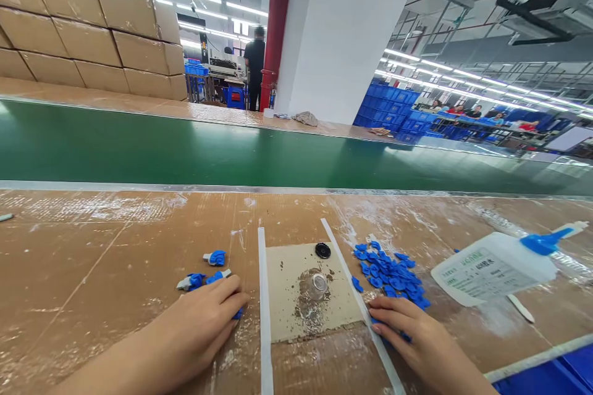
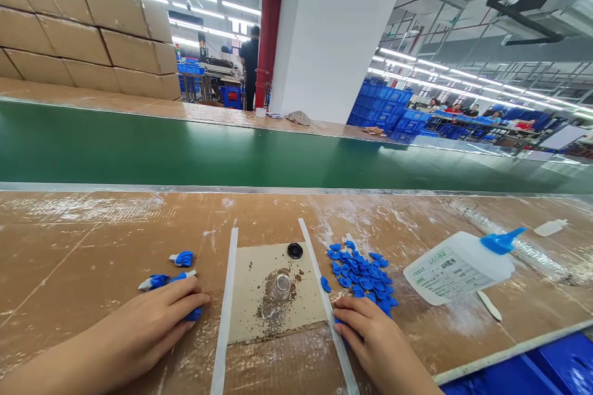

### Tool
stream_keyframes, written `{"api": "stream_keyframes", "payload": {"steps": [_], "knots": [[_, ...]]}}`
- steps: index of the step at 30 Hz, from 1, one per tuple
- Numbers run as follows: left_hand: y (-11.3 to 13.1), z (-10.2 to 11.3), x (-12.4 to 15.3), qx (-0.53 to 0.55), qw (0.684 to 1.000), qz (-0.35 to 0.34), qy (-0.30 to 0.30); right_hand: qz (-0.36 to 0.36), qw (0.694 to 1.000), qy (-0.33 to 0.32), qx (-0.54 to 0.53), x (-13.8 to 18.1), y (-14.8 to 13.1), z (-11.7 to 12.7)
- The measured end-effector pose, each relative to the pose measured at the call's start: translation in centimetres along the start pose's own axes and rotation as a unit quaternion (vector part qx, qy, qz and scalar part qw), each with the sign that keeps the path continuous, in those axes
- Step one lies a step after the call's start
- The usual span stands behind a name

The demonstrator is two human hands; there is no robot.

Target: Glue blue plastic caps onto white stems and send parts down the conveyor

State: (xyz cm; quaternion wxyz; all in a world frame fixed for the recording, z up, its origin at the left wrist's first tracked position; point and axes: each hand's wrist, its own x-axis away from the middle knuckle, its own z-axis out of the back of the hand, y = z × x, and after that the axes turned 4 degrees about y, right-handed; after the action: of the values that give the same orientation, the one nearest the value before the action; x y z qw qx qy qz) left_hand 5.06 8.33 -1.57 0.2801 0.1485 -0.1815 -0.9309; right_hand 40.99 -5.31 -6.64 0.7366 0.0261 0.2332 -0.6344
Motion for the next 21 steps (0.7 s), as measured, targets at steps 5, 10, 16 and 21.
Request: {"api": "stream_keyframes", "payload": {"steps": [5, 10, 16, 21], "knots": [[0.6, -0.8, -1.0, 0.121, 0.989, 0.086, 0.016, 0.052, 0.994, 0.054, 0.082, 0.6, -0.8, -0.7], [0.7, -0.5, -1.7, 0.275, 0.946, 0.172, 0.017, 0.015, 0.989, 0.119, 0.088, 0.7, -1.9, -1.0], [0.7, -0.7, -1.2, 0.457, 0.844, 0.279, -0.013, -0.013, 0.991, 0.097, -0.088, -2.8, -4.9, 0.5], [0.9, -0.7, -1.3, 0.556, 0.767, 0.321, -0.015, 0.055, 0.985, 0.061, -0.152, -5.9, -6.4, -0.6]]}}
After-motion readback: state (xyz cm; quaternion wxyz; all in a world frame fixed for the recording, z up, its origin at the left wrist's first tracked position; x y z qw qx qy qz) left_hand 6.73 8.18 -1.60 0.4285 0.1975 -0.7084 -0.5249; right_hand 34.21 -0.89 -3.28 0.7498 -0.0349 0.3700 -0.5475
